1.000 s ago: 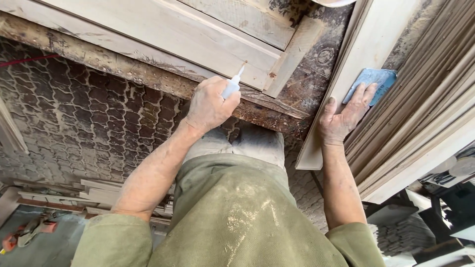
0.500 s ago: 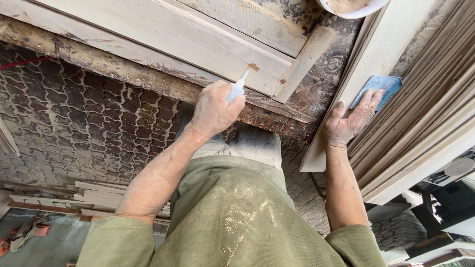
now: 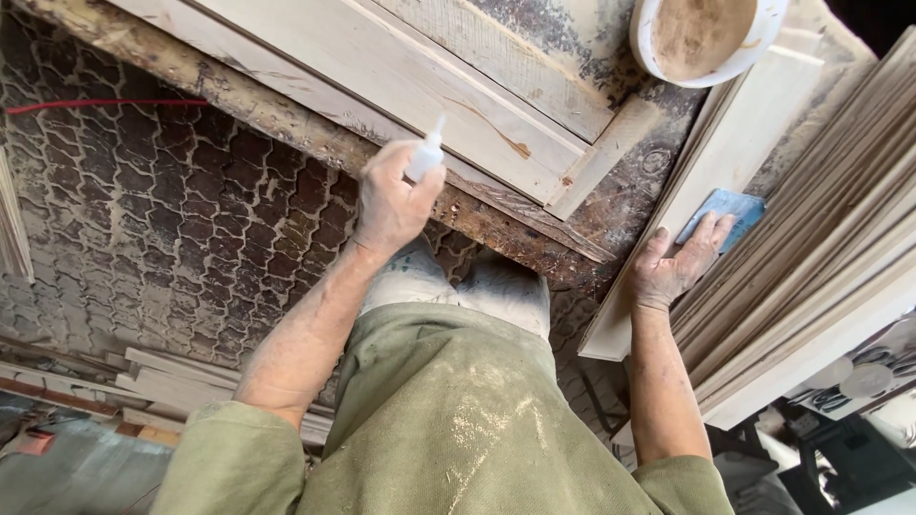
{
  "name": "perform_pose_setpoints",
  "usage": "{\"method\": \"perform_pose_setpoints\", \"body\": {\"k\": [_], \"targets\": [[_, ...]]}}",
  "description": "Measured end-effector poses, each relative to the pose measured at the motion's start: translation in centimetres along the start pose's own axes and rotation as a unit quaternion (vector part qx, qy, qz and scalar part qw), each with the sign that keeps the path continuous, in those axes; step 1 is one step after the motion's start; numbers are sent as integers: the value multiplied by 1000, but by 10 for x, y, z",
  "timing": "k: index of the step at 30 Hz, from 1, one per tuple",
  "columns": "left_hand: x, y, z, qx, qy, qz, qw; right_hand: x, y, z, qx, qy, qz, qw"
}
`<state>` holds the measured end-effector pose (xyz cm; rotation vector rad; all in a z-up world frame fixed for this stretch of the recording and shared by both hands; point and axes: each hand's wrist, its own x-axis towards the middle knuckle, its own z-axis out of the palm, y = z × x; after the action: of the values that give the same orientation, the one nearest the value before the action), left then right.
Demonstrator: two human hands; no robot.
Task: Sanding wooden planks with an angle grinder and applying glue to seams.
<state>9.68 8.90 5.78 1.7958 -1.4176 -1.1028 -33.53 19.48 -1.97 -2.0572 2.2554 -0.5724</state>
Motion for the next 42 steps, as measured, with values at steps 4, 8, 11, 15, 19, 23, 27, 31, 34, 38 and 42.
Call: {"method": "perform_pose_setpoints", "body": {"k": [4, 8, 11, 15, 19, 23, 27, 31, 34, 38, 42], "targets": [[-37, 29, 15, -29, -29, 63, 997, 0, -8, -2, -16, -20, 7, 1000], [-90, 52, 68, -51, -101, 102, 988, 2, -92, -50, 260, -113, 12, 959], [-118, 54, 112, 64, -143, 181, 971, -18, -142, -80, 471, -230, 117, 844], [-126, 83, 124, 113, -132, 200, 964, -30, -139, -81, 569, -231, 254, 748], [-129, 71, 118, 179, -215, 169, 945, -19, -120, -90, 420, -216, 154, 868], [-127, 86, 111, 150, -220, 179, 947, -2, -101, -95, 303, -198, 12, 932], [-114, 77, 148, 154, -195, 237, 939, 6, -121, -105, 333, -227, 1, 915], [-97, 79, 177, 189, -198, 201, 941, 4, -87, -68, 269, -163, -20, 949], [-94, 59, 190, 230, -238, 167, 929, 9, -65, -52, 237, -148, -24, 960], [-95, 38, 163, 256, -221, 204, 919, 13, -62, -88, 275, -179, 14, 945], [-46, -16, 94, 349, -119, 254, 894, 39, -85, -123, 293, -77, -50, 952]]}}
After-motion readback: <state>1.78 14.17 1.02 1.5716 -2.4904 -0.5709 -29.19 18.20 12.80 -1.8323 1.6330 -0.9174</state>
